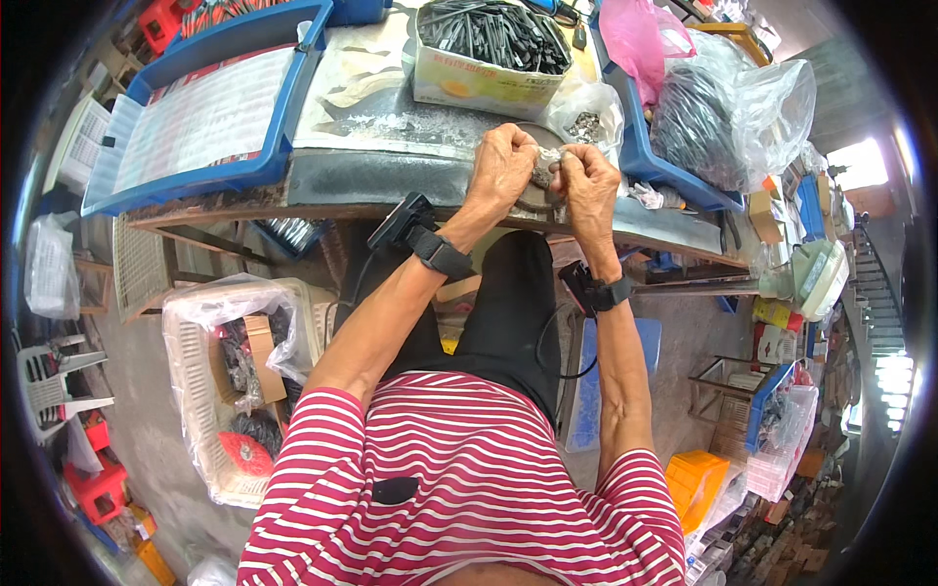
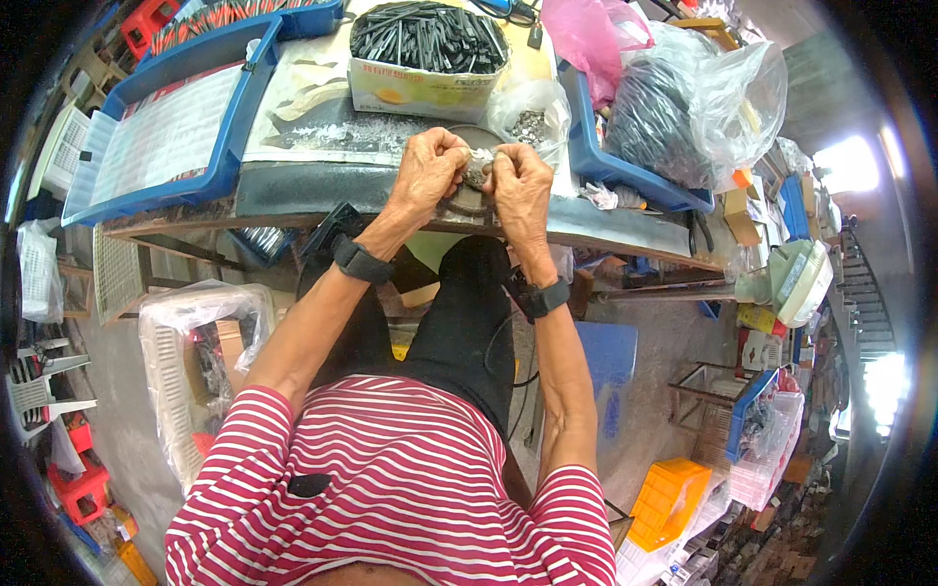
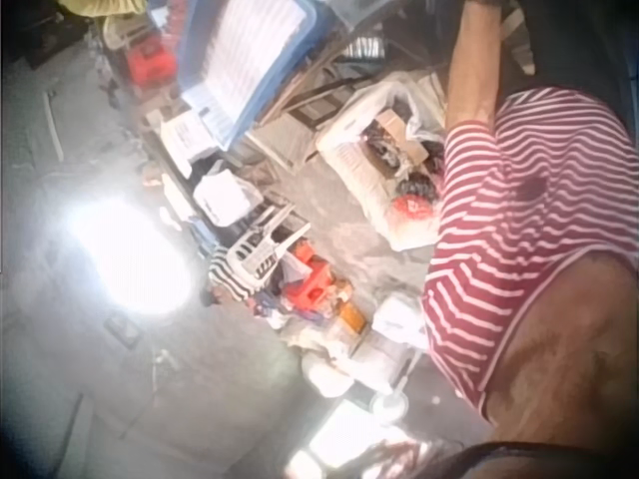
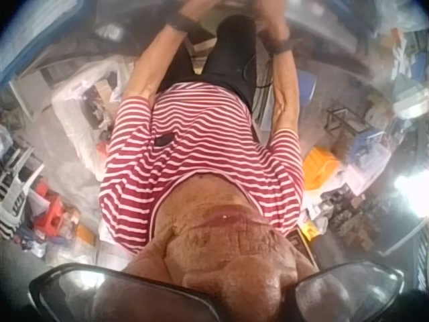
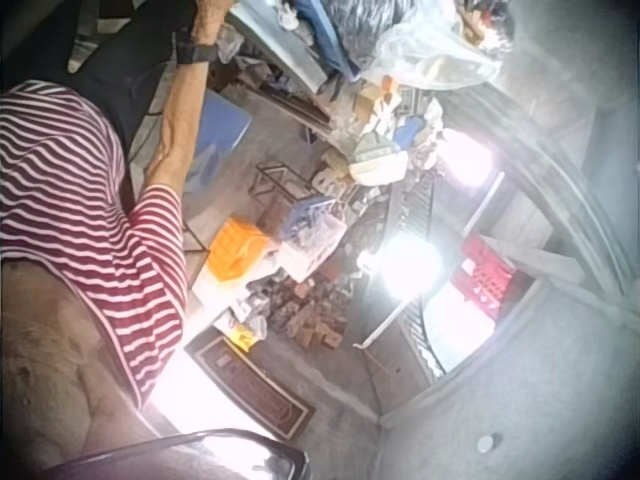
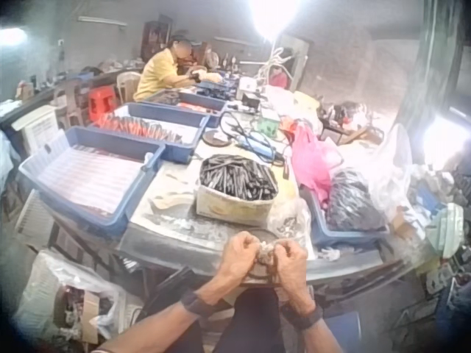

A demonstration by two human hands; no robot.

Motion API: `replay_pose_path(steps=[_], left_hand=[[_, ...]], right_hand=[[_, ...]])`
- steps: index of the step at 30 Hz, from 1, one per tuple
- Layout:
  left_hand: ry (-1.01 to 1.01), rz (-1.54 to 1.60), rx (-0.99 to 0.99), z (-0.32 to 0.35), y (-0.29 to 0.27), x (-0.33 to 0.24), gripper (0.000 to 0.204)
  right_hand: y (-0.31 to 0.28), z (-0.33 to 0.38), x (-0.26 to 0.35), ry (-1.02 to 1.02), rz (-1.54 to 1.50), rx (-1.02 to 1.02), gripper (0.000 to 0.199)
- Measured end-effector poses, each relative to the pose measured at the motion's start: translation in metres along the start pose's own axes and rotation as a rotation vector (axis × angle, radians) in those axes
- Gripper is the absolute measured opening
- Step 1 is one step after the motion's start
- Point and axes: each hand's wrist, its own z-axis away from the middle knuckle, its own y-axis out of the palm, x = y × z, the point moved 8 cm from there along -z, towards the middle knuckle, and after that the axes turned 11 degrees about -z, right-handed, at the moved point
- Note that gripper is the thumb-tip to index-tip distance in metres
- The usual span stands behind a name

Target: The person opens a small plastic bag and pours metal fasteners onto a table. They then use a small metal lid to scoop and transfer the fasteners into a blue plastic bin. The person repeats this process with another bag of fasteners.

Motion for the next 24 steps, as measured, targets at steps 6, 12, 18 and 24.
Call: replay_pose_path(steps=[6,12,18,24], left_hand=[[0.141,-0.165,-0.004,0.006,-0.001,-0.01,0.024],[0.221,-0.339,0.001,0.013,0.004,-0.017,0.031],[0.236,-0.32,-0.049,0.01,0.003,-0.013,0.019],[0.223,-0.256,0.007,0.013,0.003,-0.019,0.017]], right_hand=[[0.003,0.001,0.006,0.056,-0.14,-0.006,0.012],[0.005,0.001,0.01,0.008,-0.084,-0.029,0.012],[0.001,0.001,0.01,-0.021,-0.099,-0.007,0.011],[-0.003,0.004,0.011,-0.035,-0.006,0.017,0.009]])
